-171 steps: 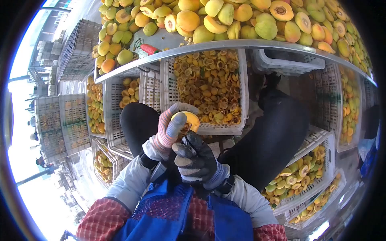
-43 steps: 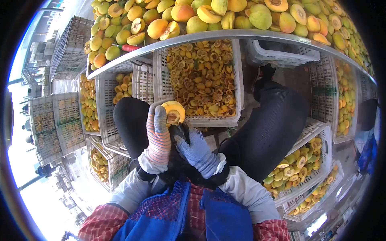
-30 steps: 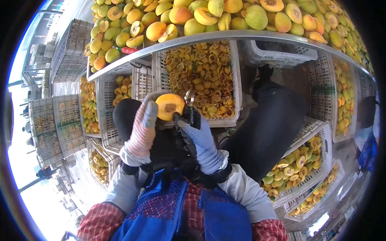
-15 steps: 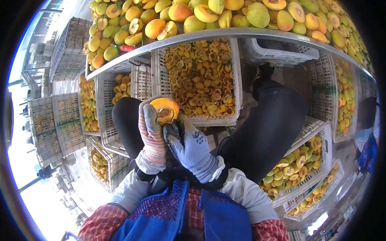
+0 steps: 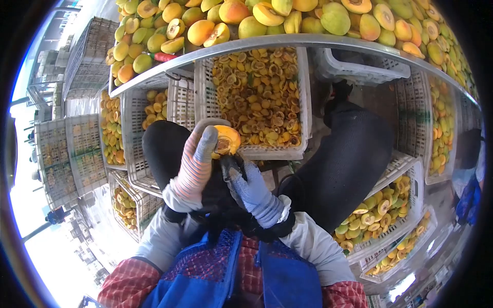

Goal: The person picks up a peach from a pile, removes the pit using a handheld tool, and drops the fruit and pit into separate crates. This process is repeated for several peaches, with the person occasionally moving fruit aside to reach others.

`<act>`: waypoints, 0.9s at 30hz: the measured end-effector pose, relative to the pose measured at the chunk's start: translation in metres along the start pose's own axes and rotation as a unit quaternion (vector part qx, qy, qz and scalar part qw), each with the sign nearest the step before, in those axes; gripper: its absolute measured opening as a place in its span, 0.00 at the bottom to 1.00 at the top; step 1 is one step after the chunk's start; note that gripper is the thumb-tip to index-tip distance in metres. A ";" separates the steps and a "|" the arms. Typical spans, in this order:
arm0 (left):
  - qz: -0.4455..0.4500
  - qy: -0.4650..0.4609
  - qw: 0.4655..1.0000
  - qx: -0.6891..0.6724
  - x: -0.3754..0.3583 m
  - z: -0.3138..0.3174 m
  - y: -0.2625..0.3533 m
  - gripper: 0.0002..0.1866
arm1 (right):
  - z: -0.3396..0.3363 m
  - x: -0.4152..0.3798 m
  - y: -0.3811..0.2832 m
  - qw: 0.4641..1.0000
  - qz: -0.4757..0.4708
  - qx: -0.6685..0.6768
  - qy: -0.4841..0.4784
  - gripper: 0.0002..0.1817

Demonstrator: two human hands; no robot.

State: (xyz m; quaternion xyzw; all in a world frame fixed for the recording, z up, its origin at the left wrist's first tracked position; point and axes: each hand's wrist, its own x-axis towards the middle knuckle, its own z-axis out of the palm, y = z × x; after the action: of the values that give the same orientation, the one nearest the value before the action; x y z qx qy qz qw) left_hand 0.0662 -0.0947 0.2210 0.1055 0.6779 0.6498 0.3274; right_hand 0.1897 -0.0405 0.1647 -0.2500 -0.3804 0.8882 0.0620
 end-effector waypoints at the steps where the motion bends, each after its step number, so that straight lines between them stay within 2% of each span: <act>1: -0.065 -0.041 0.997 -0.034 0.003 -0.006 0.011 0.22 | 0.004 0.000 -0.005 0.996 0.043 0.079 -0.002 0.19; 4: -0.053 -0.044 0.996 0.051 0.004 -0.015 0.012 0.21 | 0.003 0.001 -0.019 0.976 0.144 0.135 -0.089 0.18; 5: 0.011 -0.020 0.995 0.099 0.006 -0.014 0.006 0.16 | 0.003 0.002 -0.033 0.954 0.196 0.177 -0.141 0.19; 7: 0.071 -0.019 0.981 0.180 0.002 -0.016 0.004 0.17 | 0.003 0.002 -0.038 0.908 0.266 0.254 -0.200 0.22; 9: 0.136 -0.023 0.963 0.233 0.002 -0.016 0.004 0.16 | 0.005 0.002 -0.035 0.870 0.304 0.323 -0.217 0.25; 12: 0.148 -0.038 0.951 0.270 0.004 -0.020 -0.007 0.14 | 0.002 0.002 -0.032 0.843 0.344 0.351 -0.219 0.27; 13: 0.153 -0.048 0.942 0.294 0.005 -0.021 -0.007 0.13 | 0.002 0.001 -0.033 0.866 0.337 0.314 -0.196 0.28; 15: 0.062 -0.056 0.960 0.266 0.004 -0.021 -0.005 0.13 | 0.002 -0.002 -0.034 0.904 0.321 0.238 -0.150 0.29; 16: 0.016 -0.062 0.966 0.251 0.003 -0.021 -0.004 0.13 | 0.003 -0.002 -0.035 0.904 0.330 0.229 -0.149 0.28; 17: 0.006 -0.060 0.973 0.222 0.003 -0.022 -0.009 0.12 | 0.003 -0.002 -0.036 0.903 0.339 0.219 -0.147 0.28; 18: 0.038 -0.053 0.969 0.237 0.001 -0.023 -0.013 0.13 | 0.002 -0.002 -0.037 0.902 0.349 0.209 -0.146 0.28; 20: 0.099 -0.038 0.958 0.265 -0.002 -0.025 -0.018 0.13 | 0.000 0.000 -0.033 0.856 0.371 0.305 -0.193 0.27; 23: 0.201 -0.039 0.904 0.375 0.002 -0.029 -0.017 0.15 | -0.003 0.002 -0.026 0.779 0.396 0.423 -0.239 0.27; 24: 0.191 -0.044 0.908 0.371 0.003 -0.030 -0.017 0.15 | -0.003 0.003 -0.025 0.752 0.402 0.457 -0.251 0.27; 26: 0.170 -0.056 0.915 0.361 0.004 -0.028 -0.017 0.16 | -0.002 0.001 -0.027 0.770 0.404 0.438 -0.227 0.27; 27: 0.140 -0.043 0.940 0.309 0.003 -0.024 -0.022 0.16 | -0.002 0.001 -0.029 0.780 0.403 0.429 -0.214 0.27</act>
State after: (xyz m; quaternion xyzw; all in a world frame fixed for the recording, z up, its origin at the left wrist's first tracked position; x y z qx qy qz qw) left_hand 0.0559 -0.1158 0.1980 0.3232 0.8091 0.4421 0.2135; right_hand 0.1879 -0.0184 0.1835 -0.1313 0.1717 0.9341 -0.2841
